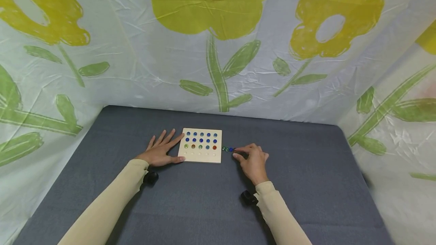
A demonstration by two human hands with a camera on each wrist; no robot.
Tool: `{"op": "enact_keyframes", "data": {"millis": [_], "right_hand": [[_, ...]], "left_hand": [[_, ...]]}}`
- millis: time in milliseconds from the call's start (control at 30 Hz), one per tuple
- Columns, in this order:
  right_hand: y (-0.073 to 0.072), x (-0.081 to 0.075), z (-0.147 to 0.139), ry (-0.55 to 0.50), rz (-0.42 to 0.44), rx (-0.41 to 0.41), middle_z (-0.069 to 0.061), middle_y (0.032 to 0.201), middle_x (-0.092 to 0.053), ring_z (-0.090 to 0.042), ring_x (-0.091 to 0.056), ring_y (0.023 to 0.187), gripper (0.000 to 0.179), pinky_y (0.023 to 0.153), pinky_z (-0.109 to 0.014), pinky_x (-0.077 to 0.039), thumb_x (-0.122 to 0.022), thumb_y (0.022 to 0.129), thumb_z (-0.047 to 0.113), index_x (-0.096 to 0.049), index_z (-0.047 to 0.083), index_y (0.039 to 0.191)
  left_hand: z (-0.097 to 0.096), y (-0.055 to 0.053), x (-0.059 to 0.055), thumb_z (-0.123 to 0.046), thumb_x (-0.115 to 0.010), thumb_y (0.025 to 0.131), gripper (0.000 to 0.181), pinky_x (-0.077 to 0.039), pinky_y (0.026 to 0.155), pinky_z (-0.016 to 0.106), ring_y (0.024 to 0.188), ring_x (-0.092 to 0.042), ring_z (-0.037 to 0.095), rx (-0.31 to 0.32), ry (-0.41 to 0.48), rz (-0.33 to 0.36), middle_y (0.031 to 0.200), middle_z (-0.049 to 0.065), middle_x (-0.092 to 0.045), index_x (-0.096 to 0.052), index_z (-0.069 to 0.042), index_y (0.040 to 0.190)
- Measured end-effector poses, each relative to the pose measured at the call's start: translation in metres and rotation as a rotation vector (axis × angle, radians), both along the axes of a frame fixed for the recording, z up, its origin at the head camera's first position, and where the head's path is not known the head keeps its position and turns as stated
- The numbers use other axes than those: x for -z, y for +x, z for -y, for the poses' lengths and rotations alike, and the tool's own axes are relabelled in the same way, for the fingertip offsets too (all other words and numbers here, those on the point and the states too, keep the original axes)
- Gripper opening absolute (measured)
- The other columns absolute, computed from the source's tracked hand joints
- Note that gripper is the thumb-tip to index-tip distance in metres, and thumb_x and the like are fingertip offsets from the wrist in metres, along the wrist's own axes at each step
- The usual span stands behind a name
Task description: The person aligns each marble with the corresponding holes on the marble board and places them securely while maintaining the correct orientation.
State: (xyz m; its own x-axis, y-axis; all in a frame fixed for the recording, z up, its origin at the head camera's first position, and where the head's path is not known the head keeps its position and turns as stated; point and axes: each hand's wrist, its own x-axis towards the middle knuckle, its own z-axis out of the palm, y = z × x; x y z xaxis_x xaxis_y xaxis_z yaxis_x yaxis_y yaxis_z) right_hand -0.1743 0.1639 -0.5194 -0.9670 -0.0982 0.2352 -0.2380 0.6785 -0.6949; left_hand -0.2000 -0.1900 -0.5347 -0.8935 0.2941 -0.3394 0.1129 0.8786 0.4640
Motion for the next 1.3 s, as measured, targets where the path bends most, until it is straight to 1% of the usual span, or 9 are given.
{"op": "enact_keyframes", "data": {"millis": [200, 367, 700, 867, 967, 1133, 1300], "right_hand": [[0.003, -0.002, 0.012, -0.018, -0.014, -0.024, -0.009, 0.094, -0.068, -0.032, -0.057, 0.090, 0.017, 0.090, -0.059, -0.024, -0.087, 0.080, 0.010, -0.083, 0.007, 0.096], [0.005, -0.001, 0.023, -0.024, -0.027, -0.035, -0.007, 0.092, -0.067, -0.030, -0.057, 0.089, 0.017, 0.087, -0.057, -0.024, -0.088, 0.079, 0.010, -0.083, 0.007, 0.094], [0.006, -0.008, 0.050, -0.064, -0.002, -0.098, -0.011, 0.094, -0.067, -0.032, -0.057, 0.093, 0.017, 0.089, -0.059, -0.024, -0.085, 0.082, 0.009, -0.082, 0.004, 0.098], [0.006, -0.010, 0.067, -0.082, -0.012, -0.126, -0.009, 0.093, -0.067, -0.031, -0.057, 0.090, 0.016, 0.087, -0.056, -0.024, -0.085, 0.083, 0.010, -0.082, 0.005, 0.098], [0.005, -0.009, 0.076, -0.081, -0.025, -0.139, -0.008, 0.093, -0.067, -0.030, -0.057, 0.088, 0.015, 0.085, -0.055, -0.024, -0.084, 0.083, 0.011, -0.082, 0.006, 0.097], [0.003, -0.009, 0.090, -0.085, -0.032, -0.153, -0.009, 0.095, -0.068, -0.030, -0.057, 0.090, 0.015, 0.087, -0.057, -0.026, -0.084, 0.083, 0.013, -0.083, 0.005, 0.096], [0.001, -0.007, 0.100, -0.075, -0.039, -0.168, -0.010, 0.095, -0.070, -0.031, -0.058, 0.089, 0.015, 0.085, -0.058, -0.028, -0.085, 0.083, 0.013, -0.082, 0.004, 0.095]], "left_hand": [[0.000, -0.001, 0.002, -0.079, -0.056, 0.086, 0.099, 0.016, 0.118, 0.059, 0.154, 0.016, 0.031, 0.005, -0.008, -0.002, 0.170, 0.002, 0.006, -0.011, -0.037, 0.164], [0.000, 0.000, 0.001, -0.077, -0.057, 0.087, 0.098, 0.017, 0.118, 0.059, 0.154, 0.017, 0.031, 0.007, -0.002, 0.007, 0.170, 0.001, 0.007, -0.009, -0.037, 0.164], [0.000, 0.000, -0.001, -0.074, -0.058, 0.088, 0.097, 0.018, 0.118, 0.059, 0.154, 0.017, 0.031, 0.002, 0.014, 0.009, 0.170, 0.002, 0.007, -0.010, -0.036, 0.164], [-0.001, 0.000, -0.001, -0.076, -0.056, 0.088, 0.098, 0.017, 0.118, 0.059, 0.154, 0.016, 0.031, 0.003, -0.003, 0.003, 0.170, 0.003, 0.006, -0.010, -0.035, 0.164], [-0.003, 0.001, -0.005, -0.075, -0.056, 0.088, 0.098, 0.016, 0.118, 0.060, 0.154, 0.014, 0.034, 0.002, -0.017, 0.003, 0.171, 0.006, 0.005, -0.012, -0.033, 0.165], [-0.006, 0.003, -0.013, -0.070, -0.058, 0.091, 0.095, 0.011, 0.119, 0.061, 0.154, 0.010, 0.037, -0.006, -0.043, -0.008, 0.171, 0.009, 0.001, -0.015, -0.029, 0.165], [-0.007, 0.004, -0.016, -0.070, -0.057, 0.092, 0.094, 0.009, 0.120, 0.063, 0.155, 0.008, 0.037, -0.010, -0.060, -0.018, 0.171, 0.010, -0.002, -0.016, -0.028, 0.165]]}}
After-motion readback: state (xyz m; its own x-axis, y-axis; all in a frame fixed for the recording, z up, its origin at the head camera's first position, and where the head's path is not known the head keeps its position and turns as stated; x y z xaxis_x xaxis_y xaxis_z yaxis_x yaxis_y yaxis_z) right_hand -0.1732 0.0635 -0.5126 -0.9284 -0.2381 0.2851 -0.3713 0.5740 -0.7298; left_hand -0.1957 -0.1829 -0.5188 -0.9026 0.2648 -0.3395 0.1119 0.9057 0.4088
